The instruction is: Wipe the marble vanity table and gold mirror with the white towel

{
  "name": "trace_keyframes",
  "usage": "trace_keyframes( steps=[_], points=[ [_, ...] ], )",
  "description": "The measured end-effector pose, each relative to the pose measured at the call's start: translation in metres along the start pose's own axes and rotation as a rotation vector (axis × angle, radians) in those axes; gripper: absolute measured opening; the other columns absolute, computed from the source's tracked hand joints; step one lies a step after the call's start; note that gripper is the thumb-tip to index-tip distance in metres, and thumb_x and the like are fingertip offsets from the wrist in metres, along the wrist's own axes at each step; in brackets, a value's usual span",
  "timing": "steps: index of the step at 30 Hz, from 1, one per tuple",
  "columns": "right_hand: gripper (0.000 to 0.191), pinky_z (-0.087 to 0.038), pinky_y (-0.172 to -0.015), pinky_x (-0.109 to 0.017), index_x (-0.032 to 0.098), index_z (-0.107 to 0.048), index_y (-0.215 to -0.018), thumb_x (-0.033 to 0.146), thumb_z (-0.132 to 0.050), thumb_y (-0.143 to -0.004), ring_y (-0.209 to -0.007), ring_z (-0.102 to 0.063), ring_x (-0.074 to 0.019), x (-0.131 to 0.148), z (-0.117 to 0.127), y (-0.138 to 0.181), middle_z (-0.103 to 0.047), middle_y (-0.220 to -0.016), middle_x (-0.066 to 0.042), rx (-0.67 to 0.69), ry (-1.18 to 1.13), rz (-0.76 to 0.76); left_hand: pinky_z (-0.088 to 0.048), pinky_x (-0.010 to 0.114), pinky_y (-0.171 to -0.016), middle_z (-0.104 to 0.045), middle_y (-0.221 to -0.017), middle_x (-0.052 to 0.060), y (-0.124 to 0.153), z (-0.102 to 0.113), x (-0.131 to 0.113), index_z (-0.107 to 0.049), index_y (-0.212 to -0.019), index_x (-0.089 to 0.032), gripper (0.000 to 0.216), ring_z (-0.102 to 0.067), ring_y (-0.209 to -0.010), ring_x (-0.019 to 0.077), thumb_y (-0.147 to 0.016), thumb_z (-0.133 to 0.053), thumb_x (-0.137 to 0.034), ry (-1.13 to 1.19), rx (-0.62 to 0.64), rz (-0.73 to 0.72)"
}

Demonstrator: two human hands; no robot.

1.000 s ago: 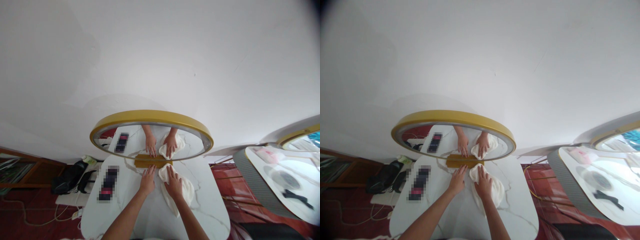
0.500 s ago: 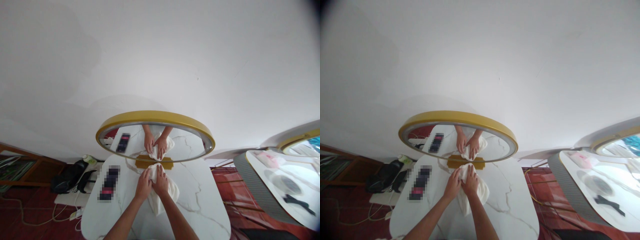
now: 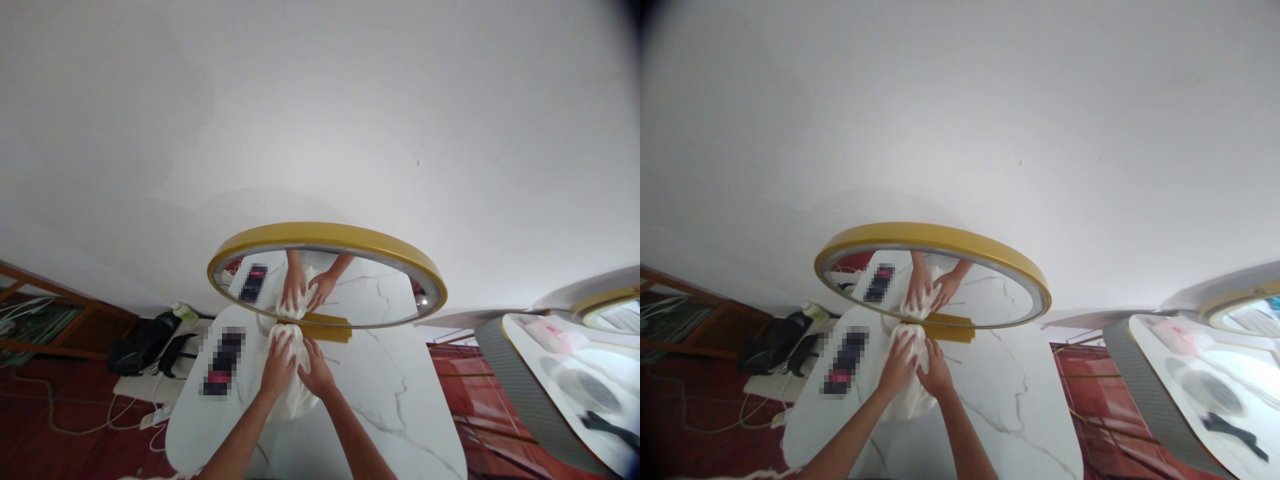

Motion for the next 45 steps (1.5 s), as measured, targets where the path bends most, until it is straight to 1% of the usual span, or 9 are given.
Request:
trace_keyframes(
  steps=[2, 5, 12, 24, 29, 32, 37, 42, 45],
  points=[
    [0.074, -0.026, -0.107, -0.039, 0.02, -0.017, -0.144, 0.017, -0.043, -0.075, -0.136, -0.02, -0.0217, -0.009, 0.007, 0.007, -0.019, -0.15, -0.007, -0.077, 0.076, -0.087, -0.022, 0.046, -0.112, -0.027, -0.148, 0.0, -0.001, -0.004, 0.002, -0.035, -0.138, -0.027, 0.053, -0.011, -0.139, 0.0228, -0.085, -0.041, -0.018, -0.014, -0.001, -0.006],
    [0.08, -0.023, -0.108, -0.039, 0.024, -0.013, -0.145, 0.016, -0.043, -0.071, -0.138, -0.011, -0.0204, -0.022, 0.015, 0.015, -0.008, -0.153, 0.0, -0.136, 0.276, -0.182, -0.022, 0.046, -0.113, -0.023, -0.15, -0.002, -0.004, -0.006, 0.002, -0.032, -0.139, -0.027, 0.056, -0.007, -0.14, 0.0226, -0.085, -0.037, -0.014, -0.041, -0.003, -0.014],
    [0.087, -0.016, -0.11, -0.04, 0.027, 0.0, -0.145, 0.016, -0.041, -0.069, -0.139, 0.002, -0.0144, -0.035, 0.017, 0.02, 0.004, -0.151, 0.007, -0.054, 0.492, -0.204, -0.025, 0.047, -0.111, -0.022, -0.151, -0.002, -0.023, -0.002, 0.007, -0.031, -0.14, -0.028, 0.059, -0.005, -0.14, 0.0229, -0.084, -0.035, -0.009, -0.076, 0.036, -0.036],
    [0.091, -0.019, -0.109, -0.041, 0.028, 0.003, -0.145, 0.013, -0.041, -0.067, -0.139, 0.002, -0.0138, -0.03, 0.025, 0.022, 0.005, -0.151, 0.008, -0.014, 0.493, -0.232, -0.017, 0.043, -0.114, -0.02, -0.151, -0.003, -0.049, 0.003, 0.008, -0.037, -0.137, -0.026, 0.068, -0.001, -0.139, 0.0189, -0.076, -0.03, 0.002, -0.089, 0.032, -0.078],
    [0.092, -0.018, -0.109, -0.041, 0.027, 0.004, -0.144, 0.012, -0.042, -0.066, -0.139, 0.003, -0.0138, -0.028, 0.027, 0.023, 0.002, -0.152, 0.006, 0.001, 0.503, -0.248, -0.013, 0.044, -0.115, -0.029, -0.148, -0.001, -0.038, 0.001, 0.004, -0.038, -0.137, -0.024, 0.07, -0.012, -0.139, 0.016, -0.073, -0.03, 0.003, -0.086, 0.031, -0.063],
    [0.091, -0.018, -0.109, -0.041, 0.027, 0.003, -0.145, 0.012, -0.041, -0.067, -0.139, 0.001, -0.0144, -0.027, 0.026, 0.021, 0.0, -0.152, 0.004, -0.006, 0.497, -0.242, -0.016, 0.043, -0.115, -0.031, -0.147, 0.0, -0.023, -0.002, 0.002, -0.035, -0.138, -0.023, 0.069, -0.012, -0.139, 0.0168, -0.074, -0.03, 0.003, -0.079, 0.022, -0.057],
    [0.083, -0.014, -0.11, -0.041, 0.028, -0.008, -0.145, 0.015, -0.043, -0.071, -0.139, -0.006, -0.0175, -0.021, 0.026, 0.018, -0.003, -0.152, 0.003, -0.048, 0.483, -0.218, -0.022, 0.044, -0.113, -0.027, -0.149, -0.003, -0.007, -0.005, 0.004, -0.032, -0.139, -0.027, 0.069, -0.01, -0.139, 0.0188, -0.076, -0.031, 0.0, -0.058, -0.002, -0.038],
    [0.082, -0.01, -0.111, -0.044, 0.027, -0.005, -0.145, 0.02, -0.046, -0.074, -0.139, -0.002, -0.0206, -0.015, 0.022, 0.018, -0.002, -0.152, 0.002, -0.05, 0.484, -0.199, -0.024, 0.045, -0.112, -0.022, -0.15, -0.003, -0.016, -0.002, 0.014, -0.031, -0.14, -0.026, 0.068, -0.007, -0.139, 0.0209, -0.076, -0.033, -0.001, -0.053, -0.024, 0.016],
    [0.084, -0.012, -0.11, -0.046, 0.028, -0.001, -0.145, 0.019, -0.046, -0.073, -0.139, 0.001, -0.0208, -0.014, 0.019, 0.019, 0.0, -0.152, 0.003, -0.052, 0.492, -0.22, -0.019, 0.045, -0.114, -0.022, -0.15, -0.002, -0.029, 0.004, 0.018, -0.03, -0.14, -0.025, 0.068, -0.009, -0.139, 0.0183, -0.077, -0.032, -0.001, -0.062, -0.027, -0.009]
  ],
)
Point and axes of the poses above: each hand's wrist, its own y-axis away from the middle knuckle, its own z-axis out of the back of the hand, x = y × z, the point moved 2 cm from there along -y, towards the middle knuckle
